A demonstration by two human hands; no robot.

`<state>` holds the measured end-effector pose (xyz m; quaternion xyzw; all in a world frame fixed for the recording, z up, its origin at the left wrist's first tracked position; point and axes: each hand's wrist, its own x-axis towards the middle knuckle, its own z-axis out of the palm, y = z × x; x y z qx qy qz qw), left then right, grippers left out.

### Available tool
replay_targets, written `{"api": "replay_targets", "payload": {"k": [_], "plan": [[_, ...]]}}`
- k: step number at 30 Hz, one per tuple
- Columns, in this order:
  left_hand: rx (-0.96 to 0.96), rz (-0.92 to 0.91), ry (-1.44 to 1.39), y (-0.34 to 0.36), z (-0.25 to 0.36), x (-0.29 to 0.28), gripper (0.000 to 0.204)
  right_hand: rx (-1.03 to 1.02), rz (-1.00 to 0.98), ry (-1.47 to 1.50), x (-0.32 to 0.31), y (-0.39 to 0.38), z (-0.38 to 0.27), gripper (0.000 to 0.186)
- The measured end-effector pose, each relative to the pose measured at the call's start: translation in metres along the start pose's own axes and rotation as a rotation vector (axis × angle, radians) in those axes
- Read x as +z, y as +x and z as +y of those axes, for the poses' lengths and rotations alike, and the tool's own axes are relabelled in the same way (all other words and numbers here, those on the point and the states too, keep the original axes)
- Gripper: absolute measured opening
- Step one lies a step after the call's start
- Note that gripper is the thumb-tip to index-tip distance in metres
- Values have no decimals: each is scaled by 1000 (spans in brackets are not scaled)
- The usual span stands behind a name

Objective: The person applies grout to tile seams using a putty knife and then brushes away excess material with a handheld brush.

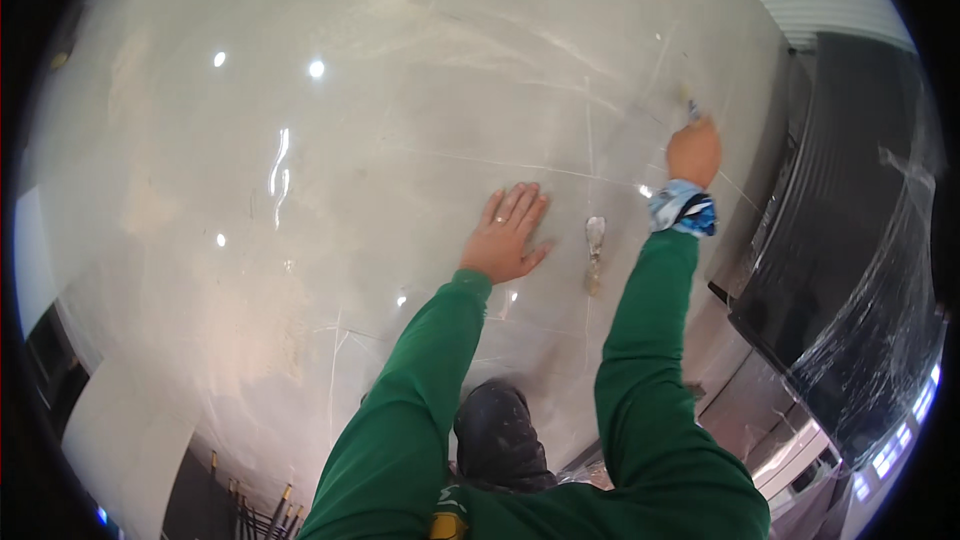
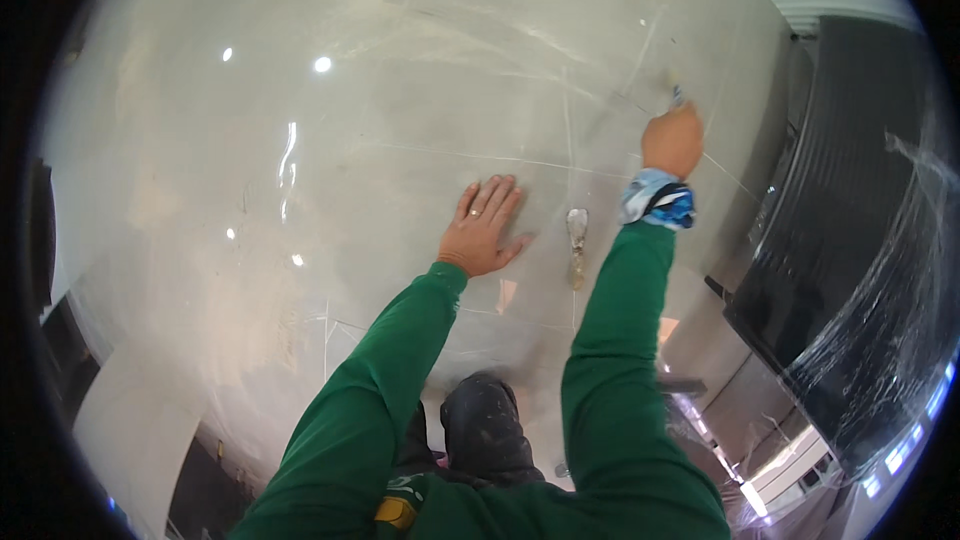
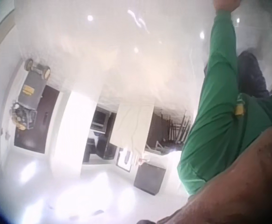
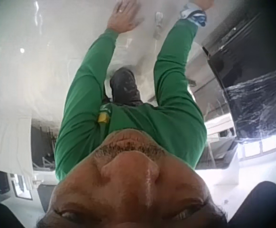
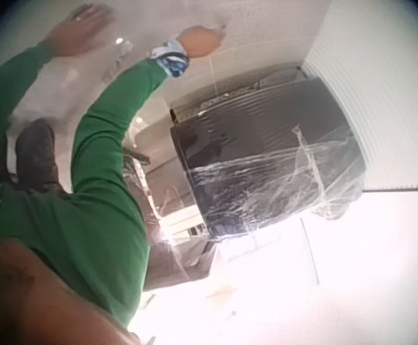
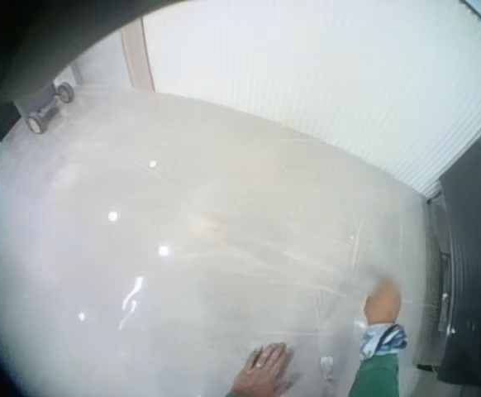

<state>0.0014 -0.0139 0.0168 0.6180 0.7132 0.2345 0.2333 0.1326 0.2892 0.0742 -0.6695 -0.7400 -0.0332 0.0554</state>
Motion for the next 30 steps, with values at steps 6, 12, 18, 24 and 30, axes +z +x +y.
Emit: {"api": "replay_targets", "payload": {"k": [6,12,18,24,30], "plan": [[-103,-310,13,0,0,15,79,-157,-31,405,50,-124,-165,22],[52,-169,211,-7,-10,23,79,-166,-89,803,-5,-107,-197,19],[10,-47,51,7,22,16,76,213,133,155,4,-60,90,23],[-17,-123,25,4,12,29,78,3,-129,185,42,-112,-51,19],[29,-27,62,3,8,17,79,-28,-75,689,-16,-100,-74,32]]}}
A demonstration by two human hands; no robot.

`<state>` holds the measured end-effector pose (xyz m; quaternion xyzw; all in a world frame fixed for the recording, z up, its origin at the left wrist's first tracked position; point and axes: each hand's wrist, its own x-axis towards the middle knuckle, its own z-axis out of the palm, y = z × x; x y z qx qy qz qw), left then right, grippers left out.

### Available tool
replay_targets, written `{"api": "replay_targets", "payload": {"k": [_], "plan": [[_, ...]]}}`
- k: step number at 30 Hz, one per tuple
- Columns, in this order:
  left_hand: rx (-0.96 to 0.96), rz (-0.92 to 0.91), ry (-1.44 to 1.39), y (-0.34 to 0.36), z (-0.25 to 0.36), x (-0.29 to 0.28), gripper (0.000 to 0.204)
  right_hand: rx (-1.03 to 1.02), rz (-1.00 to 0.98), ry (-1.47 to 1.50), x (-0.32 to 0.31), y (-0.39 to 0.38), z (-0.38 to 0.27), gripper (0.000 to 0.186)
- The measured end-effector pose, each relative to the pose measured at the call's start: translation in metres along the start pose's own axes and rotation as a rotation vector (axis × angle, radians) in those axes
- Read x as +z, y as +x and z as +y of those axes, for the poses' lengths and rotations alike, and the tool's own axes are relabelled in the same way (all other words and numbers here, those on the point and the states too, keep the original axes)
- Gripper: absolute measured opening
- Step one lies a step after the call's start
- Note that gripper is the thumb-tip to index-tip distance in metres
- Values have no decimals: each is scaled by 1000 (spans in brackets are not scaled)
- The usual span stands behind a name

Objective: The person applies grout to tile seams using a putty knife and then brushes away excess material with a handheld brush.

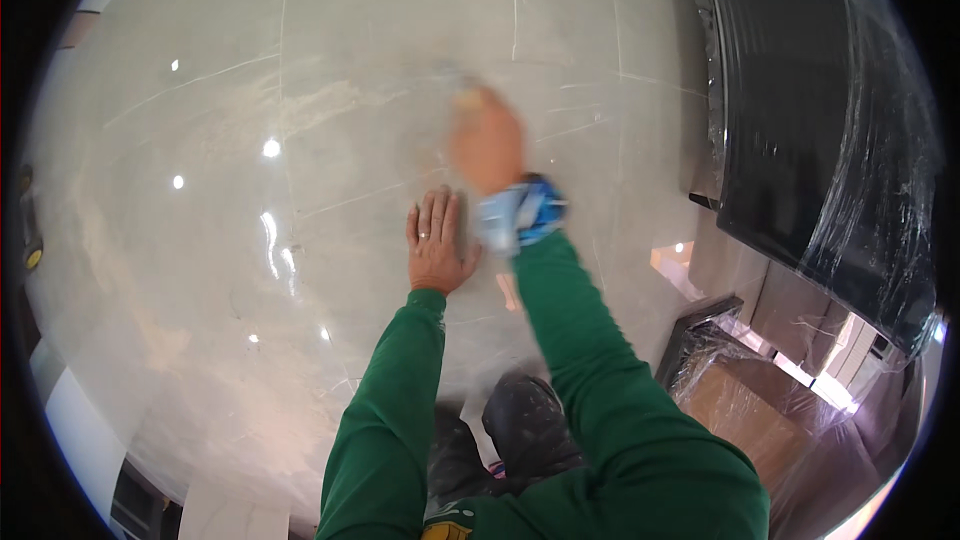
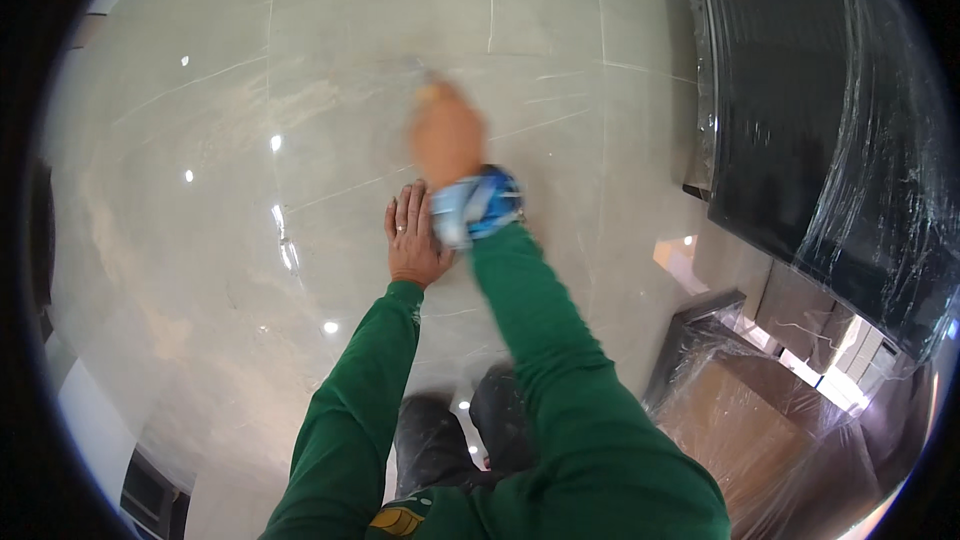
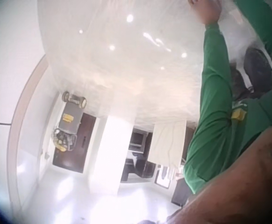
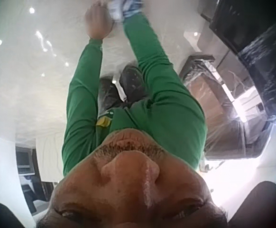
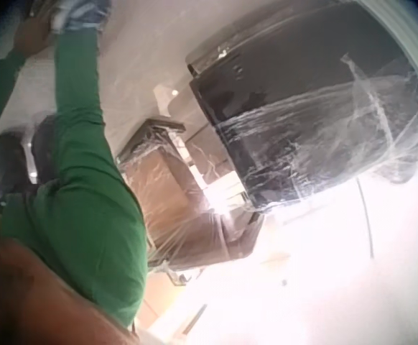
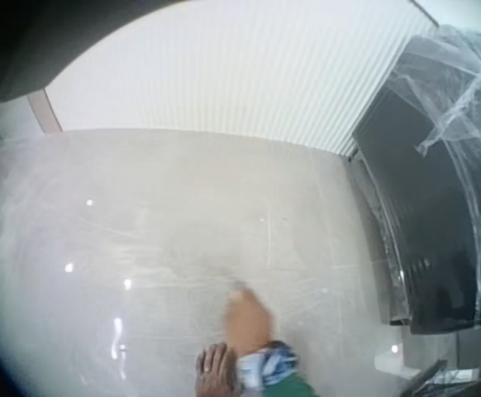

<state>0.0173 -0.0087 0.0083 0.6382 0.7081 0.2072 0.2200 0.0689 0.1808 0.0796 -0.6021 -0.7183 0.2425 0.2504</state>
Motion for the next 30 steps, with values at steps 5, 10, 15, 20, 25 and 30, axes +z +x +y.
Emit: {"api": "replay_targets", "payload": {"k": [5,10,15,20,25,30], "plan": [[4,-34,26,-1,9,6,77,226,202,-632,-138,26,178,29],[-21,-39,60,0,1,4,78,181,-63,-573,-38,-12,93,15],[2,-30,-50,0,1,13,80,-86,-338,-64,76,-50,-102,21],[-39,-249,171,-7,-14,9,76,-12,-99,-151,16,-20,-37,23],[-29,-20,-33,5,4,-5,75,10,203,-418,-35,-6,70,28],[5,-137,39,4,5,-11,73,-44,-214,-135,104,-41,-64,29]]}}
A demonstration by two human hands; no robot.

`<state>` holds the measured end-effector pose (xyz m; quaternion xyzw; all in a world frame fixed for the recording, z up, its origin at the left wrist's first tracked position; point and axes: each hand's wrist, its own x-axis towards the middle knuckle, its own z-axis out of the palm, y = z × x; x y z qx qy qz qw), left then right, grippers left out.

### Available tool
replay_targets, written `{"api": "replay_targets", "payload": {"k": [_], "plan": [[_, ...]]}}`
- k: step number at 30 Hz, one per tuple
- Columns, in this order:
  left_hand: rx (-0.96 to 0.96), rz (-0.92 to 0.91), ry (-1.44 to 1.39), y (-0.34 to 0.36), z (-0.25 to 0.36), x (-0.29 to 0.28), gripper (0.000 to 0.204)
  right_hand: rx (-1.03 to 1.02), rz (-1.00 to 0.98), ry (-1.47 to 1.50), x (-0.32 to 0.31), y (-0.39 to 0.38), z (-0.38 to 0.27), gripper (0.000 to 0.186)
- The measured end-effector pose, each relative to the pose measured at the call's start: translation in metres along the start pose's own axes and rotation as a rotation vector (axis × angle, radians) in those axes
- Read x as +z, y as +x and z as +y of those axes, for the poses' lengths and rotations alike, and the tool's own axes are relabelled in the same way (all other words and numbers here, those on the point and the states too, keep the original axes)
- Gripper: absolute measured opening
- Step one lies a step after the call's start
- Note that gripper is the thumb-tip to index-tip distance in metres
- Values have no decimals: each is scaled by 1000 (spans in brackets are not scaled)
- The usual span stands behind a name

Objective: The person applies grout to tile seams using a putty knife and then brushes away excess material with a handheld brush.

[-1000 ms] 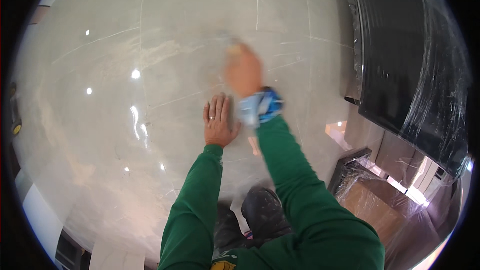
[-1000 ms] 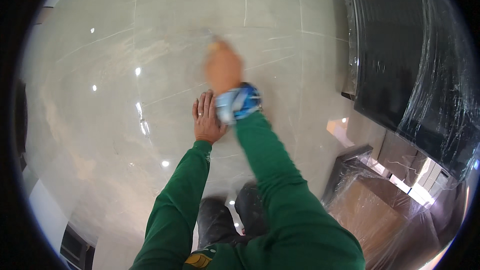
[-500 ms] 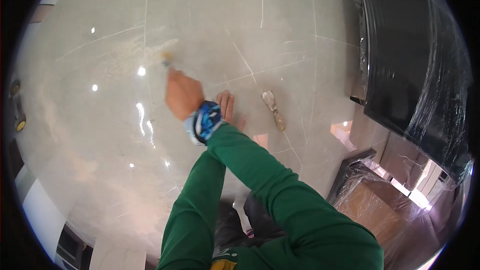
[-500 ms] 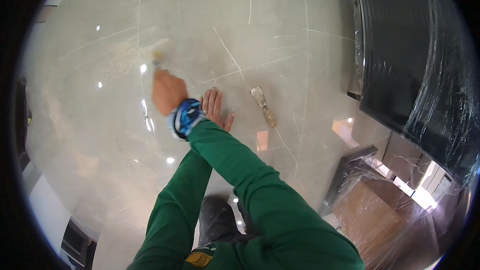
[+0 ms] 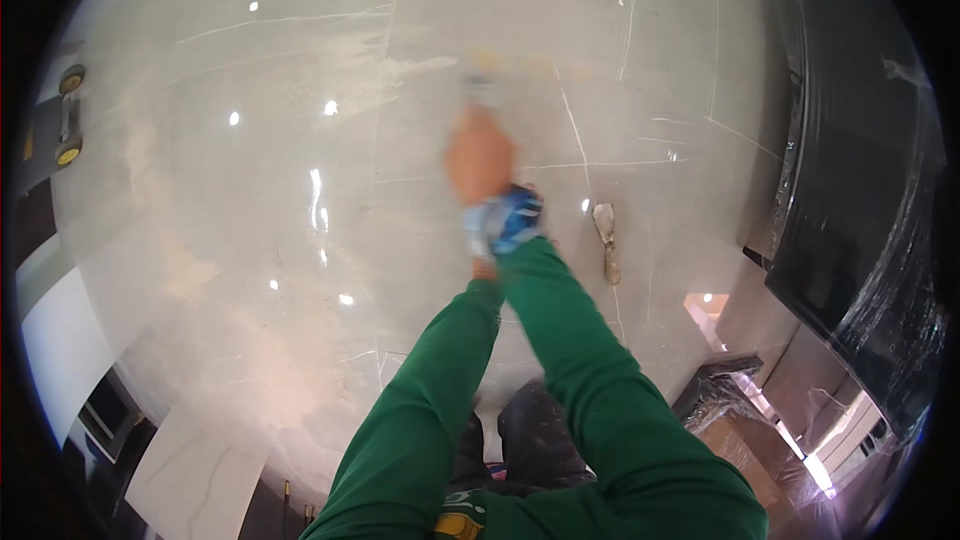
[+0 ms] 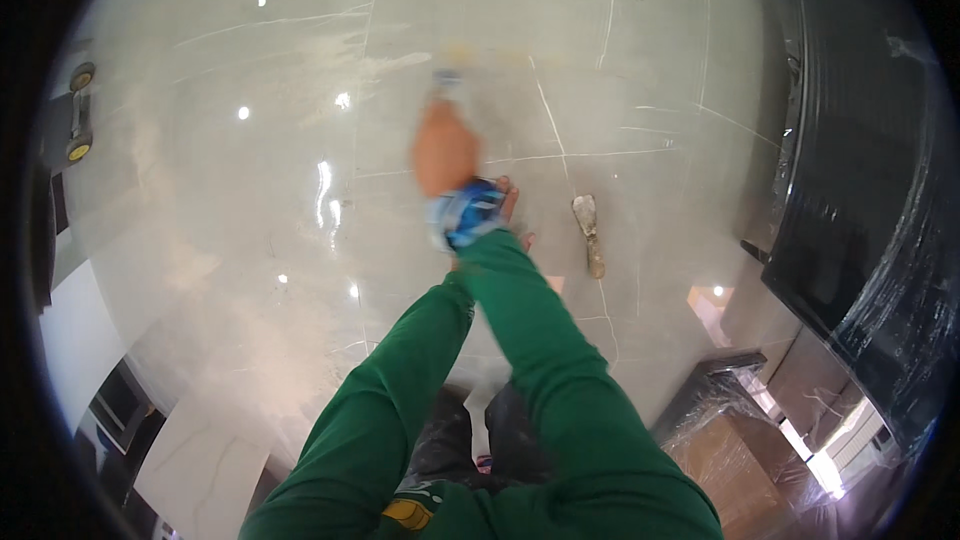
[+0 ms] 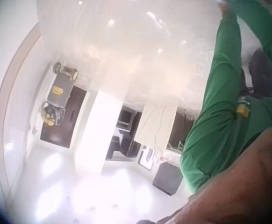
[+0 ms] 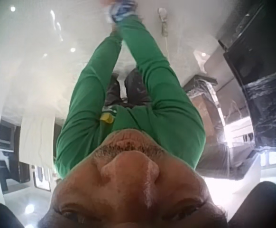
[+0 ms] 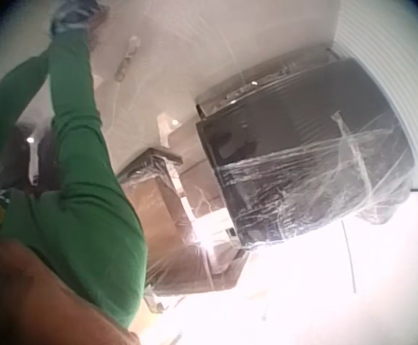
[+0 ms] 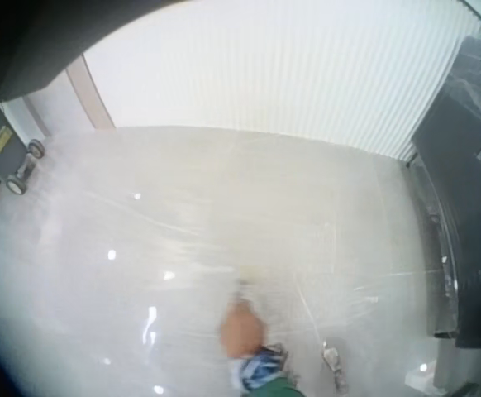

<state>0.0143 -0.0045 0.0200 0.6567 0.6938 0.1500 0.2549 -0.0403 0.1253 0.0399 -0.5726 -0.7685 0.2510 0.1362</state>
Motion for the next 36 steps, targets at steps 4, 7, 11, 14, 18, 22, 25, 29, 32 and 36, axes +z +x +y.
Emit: {"api": "replay_targets", "payload": {"k": [4,7,11,14,18,22,25,29,32,36], "plan": [[15,65,-68,0,1,4,74,-163,-130,278,28,10,-88,28],[-99,-34,-315,-5,-12,28,74,-89,42,265,-16,21,-64,29],[-279,26,-634,-42,-68,95,72,-96,139,88,-38,30,-53,29],[30,63,-154,2,1,13,77,-78,-76,74,2,45,-49,27],[-9,39,-164,2,9,-7,78,-149,-93,236,12,57,-94,31],[26,96,87,-25,-40,25,79,-22,214,275,-43,59,-30,36],[-4,83,-54,-2,-2,-4,75,214,437,-129,-96,77,82,35],[6,120,-49,-1,-5,6,78,53,159,-166,-14,62,24,17],[21,101,-56,5,5,13,78,-177,-48,78,41,41,-69,20],[39,113,49,-7,-12,12,79,-98,68,386,-2,37,-59,30]]}}
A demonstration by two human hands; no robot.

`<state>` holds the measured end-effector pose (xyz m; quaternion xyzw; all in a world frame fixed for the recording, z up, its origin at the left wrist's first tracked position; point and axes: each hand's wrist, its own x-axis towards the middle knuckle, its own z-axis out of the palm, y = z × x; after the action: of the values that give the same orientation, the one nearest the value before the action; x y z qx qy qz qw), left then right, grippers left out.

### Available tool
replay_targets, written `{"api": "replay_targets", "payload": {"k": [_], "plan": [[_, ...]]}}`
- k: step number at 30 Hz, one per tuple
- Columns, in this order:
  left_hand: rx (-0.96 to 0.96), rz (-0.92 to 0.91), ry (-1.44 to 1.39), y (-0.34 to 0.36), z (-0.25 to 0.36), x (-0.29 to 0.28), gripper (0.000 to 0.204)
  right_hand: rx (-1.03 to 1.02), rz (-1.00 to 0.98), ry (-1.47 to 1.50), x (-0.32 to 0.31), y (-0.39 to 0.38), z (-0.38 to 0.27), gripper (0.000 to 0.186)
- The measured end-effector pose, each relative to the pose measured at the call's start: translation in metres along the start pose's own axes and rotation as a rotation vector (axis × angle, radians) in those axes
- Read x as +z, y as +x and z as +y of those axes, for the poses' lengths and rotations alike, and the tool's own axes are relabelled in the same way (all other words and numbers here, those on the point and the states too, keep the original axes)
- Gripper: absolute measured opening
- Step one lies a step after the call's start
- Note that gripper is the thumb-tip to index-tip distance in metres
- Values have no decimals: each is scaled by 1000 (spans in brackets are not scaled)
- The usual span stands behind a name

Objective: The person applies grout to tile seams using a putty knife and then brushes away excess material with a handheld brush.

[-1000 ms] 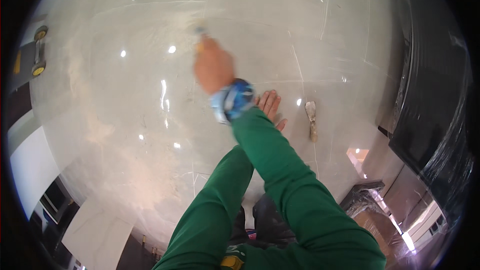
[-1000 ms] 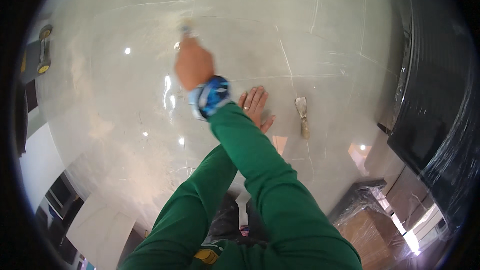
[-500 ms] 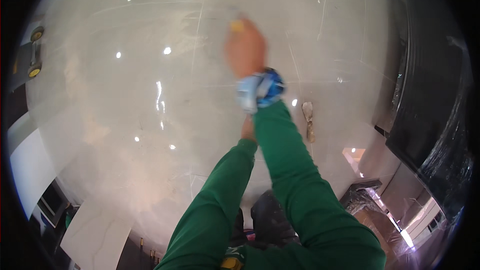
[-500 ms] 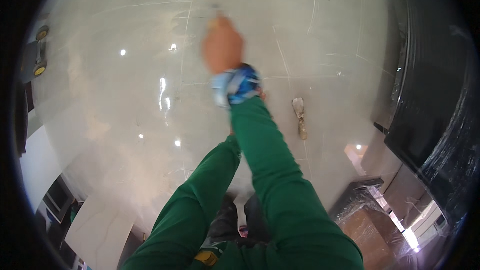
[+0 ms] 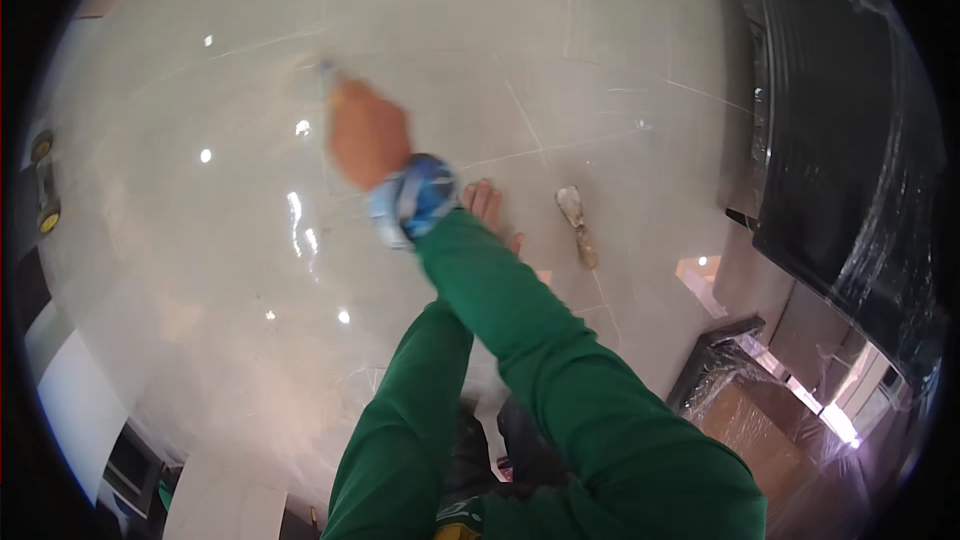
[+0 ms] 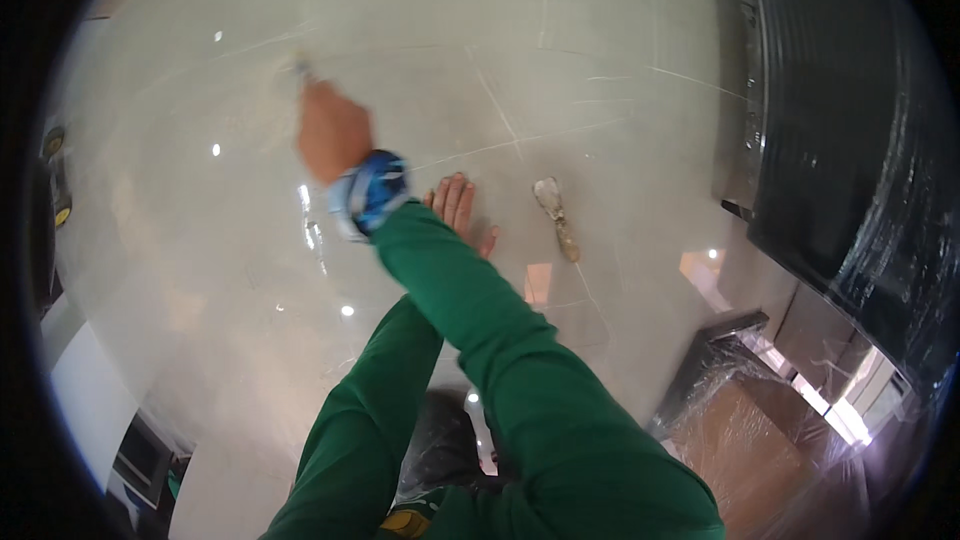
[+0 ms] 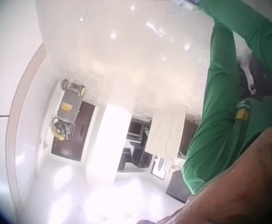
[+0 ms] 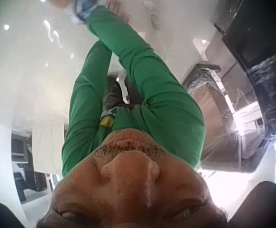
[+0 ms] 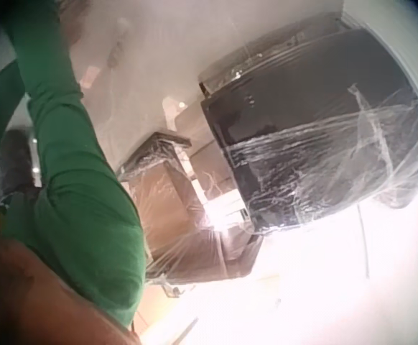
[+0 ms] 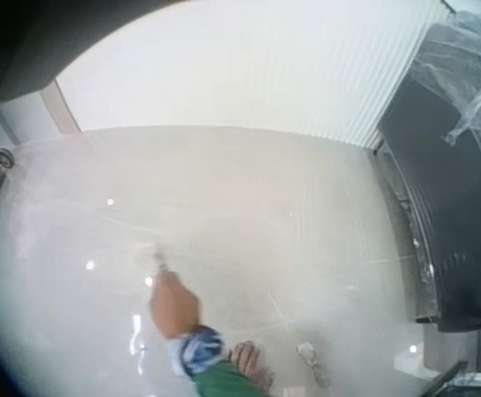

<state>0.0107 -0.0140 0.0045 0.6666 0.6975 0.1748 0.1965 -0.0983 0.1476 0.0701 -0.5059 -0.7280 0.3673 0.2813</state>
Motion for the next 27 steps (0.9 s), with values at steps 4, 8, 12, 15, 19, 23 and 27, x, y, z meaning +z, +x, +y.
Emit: {"api": "replay_targets", "payload": {"k": [4,8,12,15,19,23,27], "plan": [[-62,0,-59,11,10,-4,79,162,330,-337,-182,6,131,38],[-33,3,-80,13,19,-2,79,243,692,-962,-332,-21,251,24],[-38,45,-63,9,16,0,77,277,246,-894,-230,-45,211,18],[-28,-66,16,3,10,8,76,-63,72,-579,-115,-67,133,26],[-13,-7,-54,3,10,-7,76,15,98,-334,-136,-73,91,28],[24,128,-147,8,15,-7,75,30,558,-553,-246,-75,164,22],[-15,184,-212,-8,6,-20,72,177,209,-661,-180,-103,164,22]]}}
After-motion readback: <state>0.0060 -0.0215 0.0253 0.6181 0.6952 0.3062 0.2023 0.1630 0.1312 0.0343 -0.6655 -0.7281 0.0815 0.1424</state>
